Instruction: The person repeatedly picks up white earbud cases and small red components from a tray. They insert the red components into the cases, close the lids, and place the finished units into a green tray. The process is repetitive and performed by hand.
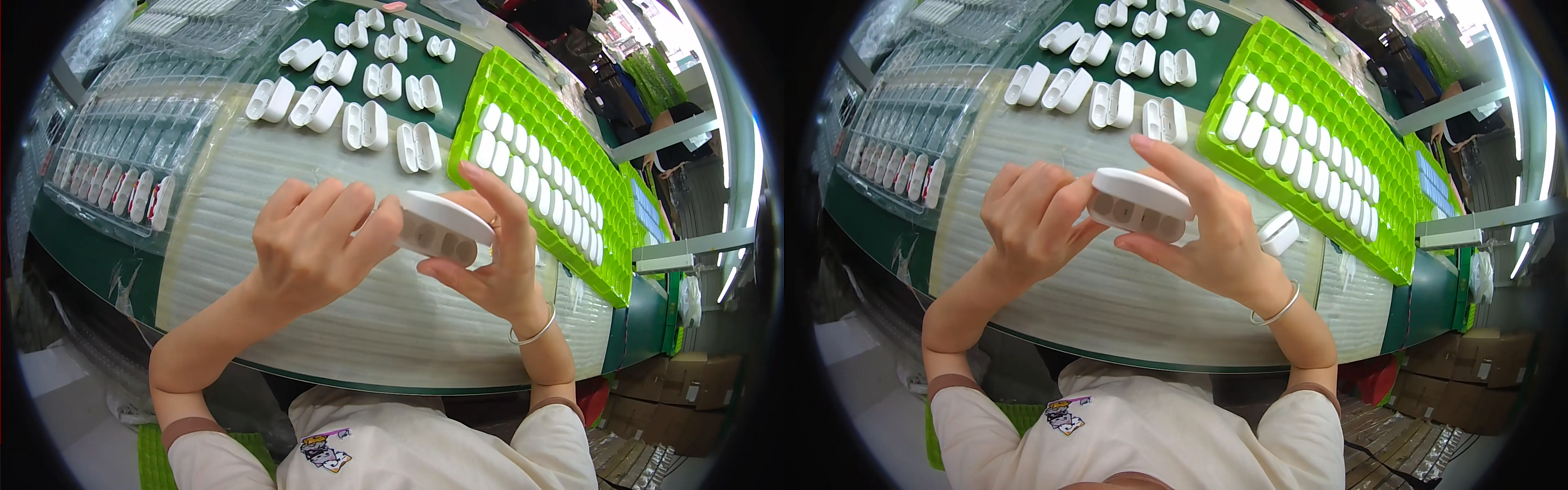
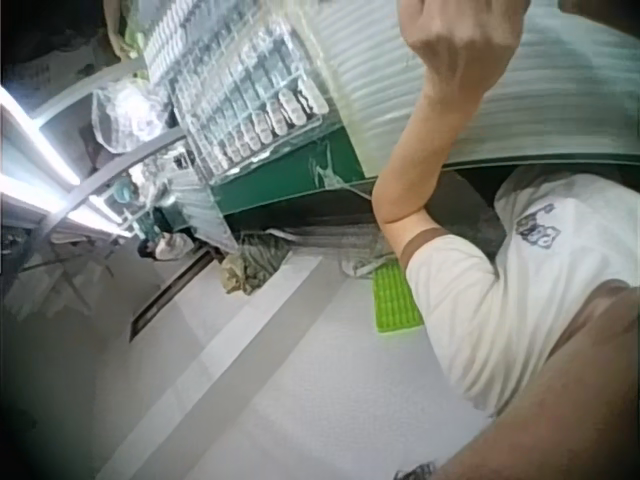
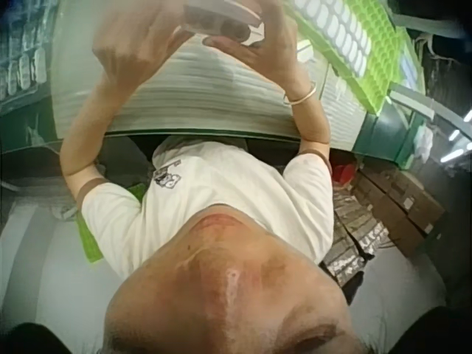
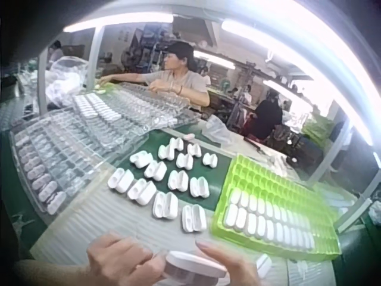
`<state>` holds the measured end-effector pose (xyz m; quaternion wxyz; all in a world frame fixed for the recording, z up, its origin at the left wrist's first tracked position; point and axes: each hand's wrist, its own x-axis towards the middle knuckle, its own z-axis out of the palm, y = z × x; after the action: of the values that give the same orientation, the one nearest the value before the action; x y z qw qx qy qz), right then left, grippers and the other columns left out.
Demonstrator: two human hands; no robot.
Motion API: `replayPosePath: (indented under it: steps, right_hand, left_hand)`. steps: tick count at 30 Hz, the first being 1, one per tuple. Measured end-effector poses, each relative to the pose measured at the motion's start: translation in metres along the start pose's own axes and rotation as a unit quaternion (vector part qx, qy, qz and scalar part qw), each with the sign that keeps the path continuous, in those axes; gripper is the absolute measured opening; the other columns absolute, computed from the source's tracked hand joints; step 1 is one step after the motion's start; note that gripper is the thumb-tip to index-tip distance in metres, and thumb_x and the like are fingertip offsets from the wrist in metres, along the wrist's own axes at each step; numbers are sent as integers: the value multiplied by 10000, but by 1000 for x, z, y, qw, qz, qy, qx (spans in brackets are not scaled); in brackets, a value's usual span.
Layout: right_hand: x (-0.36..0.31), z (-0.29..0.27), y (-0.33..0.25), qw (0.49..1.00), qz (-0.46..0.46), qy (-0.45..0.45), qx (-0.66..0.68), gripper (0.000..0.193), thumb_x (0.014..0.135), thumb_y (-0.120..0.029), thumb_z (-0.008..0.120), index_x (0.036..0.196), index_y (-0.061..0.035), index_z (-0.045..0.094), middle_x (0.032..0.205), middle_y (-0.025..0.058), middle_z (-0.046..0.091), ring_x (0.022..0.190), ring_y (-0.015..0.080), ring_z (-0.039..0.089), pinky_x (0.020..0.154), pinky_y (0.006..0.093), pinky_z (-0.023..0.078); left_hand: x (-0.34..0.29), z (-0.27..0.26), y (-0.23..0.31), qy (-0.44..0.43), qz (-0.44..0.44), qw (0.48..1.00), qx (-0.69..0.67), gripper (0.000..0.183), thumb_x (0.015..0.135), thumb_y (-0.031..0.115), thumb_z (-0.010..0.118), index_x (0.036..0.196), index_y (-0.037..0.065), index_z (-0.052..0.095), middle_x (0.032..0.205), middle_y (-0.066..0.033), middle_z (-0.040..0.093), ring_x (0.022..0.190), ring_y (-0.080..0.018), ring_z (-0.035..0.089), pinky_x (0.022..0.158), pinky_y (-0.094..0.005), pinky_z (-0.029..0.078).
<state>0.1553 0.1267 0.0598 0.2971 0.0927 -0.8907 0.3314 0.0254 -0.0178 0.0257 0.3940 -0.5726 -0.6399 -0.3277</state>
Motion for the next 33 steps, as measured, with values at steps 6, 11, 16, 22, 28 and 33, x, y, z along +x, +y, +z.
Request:
replayPosePath:
  steps: [6,11,16,22,28,33]
  right_hand:
    - [-1,-10,-10,999,26,-29,-8,834,553,-201,851,1234,-28,401,1020,121,613,916,212,627,780,306,505]
    - [-2,-8,-11,1000,13,4,-10,820,548,-145,856,1216,-25,396,979,132,623,899,201,632,761,295,511]
    - [-4,-6,-14,999,-1,25,-21,814,541,-132,860,1198,-25,391,964,133,622,873,199,636,756,289,513]
    - [-5,-3,-17,999,17,44,17,740,563,-106,841,1179,-31,439,953,103,640,826,190,638,731,285,512]
    - [0,-14,-20,999,44,-9,12,516,560,-97,829,1020,-30,605,971,80,651,831,189,640,711,271,510]
    - [5,-22,-23,999,14,-34,23,516,540,-96,841,994,-34,604,949,69,653,829,193,642,711,280,516]
  left_hand:
    - [3,-4,2,-8,11,999,-35,267,675,285,723,790,100,569,647,27,482,531,-124,464,560,-277,327]
    - [4,-1,0,45,14,998,-33,242,697,271,723,788,112,564,667,37,500,556,-117,493,617,-293,327]
    - [4,-1,1,49,6,998,-29,270,675,273,740,781,115,548,675,36,506,570,-118,507,663,-313,320]
    - [6,-6,3,3,1,999,-32,322,646,320,752,712,123,505,690,33,506,572,-127,506,688,-320,314]
    - [0,2,-1,109,3,978,-178,413,636,301,776,844,130,463,730,45,551,578,-110,486,685,-298,292]
    - [0,-1,3,109,80,953,-270,387,664,186,751,916,170,458,808,65,636,644,-83,482,644,-291,244]
